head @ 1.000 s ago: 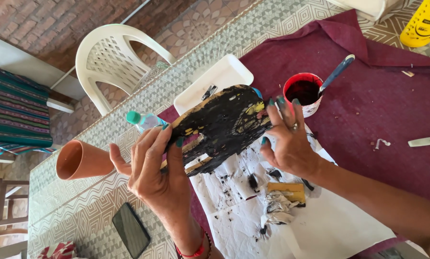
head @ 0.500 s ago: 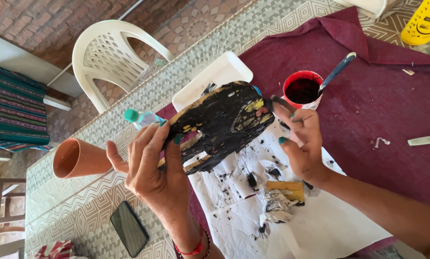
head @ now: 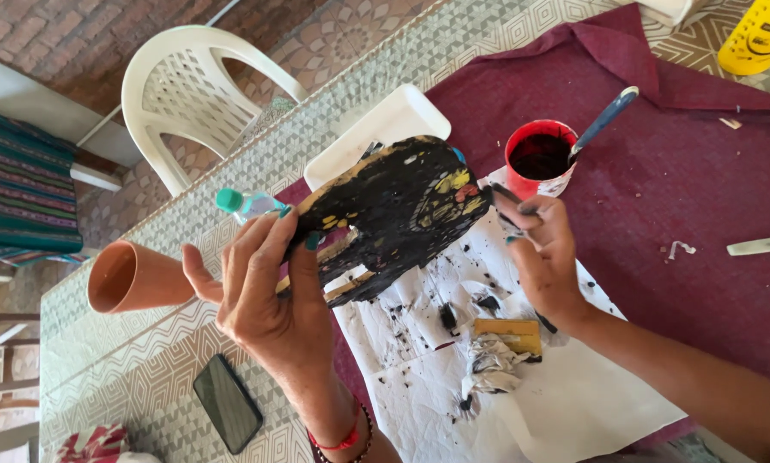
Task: Painting and wiping a wooden elephant cutout to create a decorated effect
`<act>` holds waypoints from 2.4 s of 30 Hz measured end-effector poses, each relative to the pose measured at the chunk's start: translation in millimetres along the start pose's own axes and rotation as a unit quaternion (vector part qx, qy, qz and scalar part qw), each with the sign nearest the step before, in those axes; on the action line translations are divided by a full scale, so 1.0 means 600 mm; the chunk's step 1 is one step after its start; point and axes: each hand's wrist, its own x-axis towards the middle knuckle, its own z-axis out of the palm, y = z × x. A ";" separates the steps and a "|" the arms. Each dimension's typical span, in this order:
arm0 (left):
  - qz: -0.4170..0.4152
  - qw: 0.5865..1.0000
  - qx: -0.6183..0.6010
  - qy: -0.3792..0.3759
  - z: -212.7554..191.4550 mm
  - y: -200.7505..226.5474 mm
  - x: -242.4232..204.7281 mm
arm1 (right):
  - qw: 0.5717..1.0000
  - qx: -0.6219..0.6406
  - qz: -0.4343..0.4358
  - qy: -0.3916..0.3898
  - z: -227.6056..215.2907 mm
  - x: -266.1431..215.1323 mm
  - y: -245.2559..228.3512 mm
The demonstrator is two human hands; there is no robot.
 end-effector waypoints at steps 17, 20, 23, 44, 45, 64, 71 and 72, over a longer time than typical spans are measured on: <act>-0.009 1.000 -0.006 -0.012 -0.007 0.017 0.004 | 0.993 0.003 0.117 0.014 -0.022 0.004 0.027; -0.009 0.999 0.028 -0.035 -0.018 0.001 -0.003 | 0.983 0.067 0.168 -0.024 -0.023 0.011 0.079; -0.011 0.997 0.057 -0.057 -0.030 0.003 -0.010 | 0.965 0.140 0.218 -0.045 -0.018 0.019 0.100; -0.224 0.915 -0.285 0.178 -0.099 -0.038 -0.095 | 0.957 -0.177 -0.110 -0.204 -0.087 0.067 -0.175; -0.297 0.896 -0.292 0.157 -0.092 -0.048 -0.105 | 0.953 -0.194 -0.083 -0.219 -0.055 0.070 -0.205; -0.644 0.674 -0.359 0.045 0.006 -0.207 -0.326 | 0.831 -0.464 0.077 -0.298 0.042 0.131 -0.073; -0.622 0.717 -0.304 -0.075 -0.024 -0.174 -0.297 | 0.841 -0.441 0.042 -0.311 0.015 0.124 -0.010; -0.627 0.712 -0.311 -0.064 -0.020 -0.176 -0.305 | 0.842 -0.439 0.050 -0.308 0.015 0.119 -0.011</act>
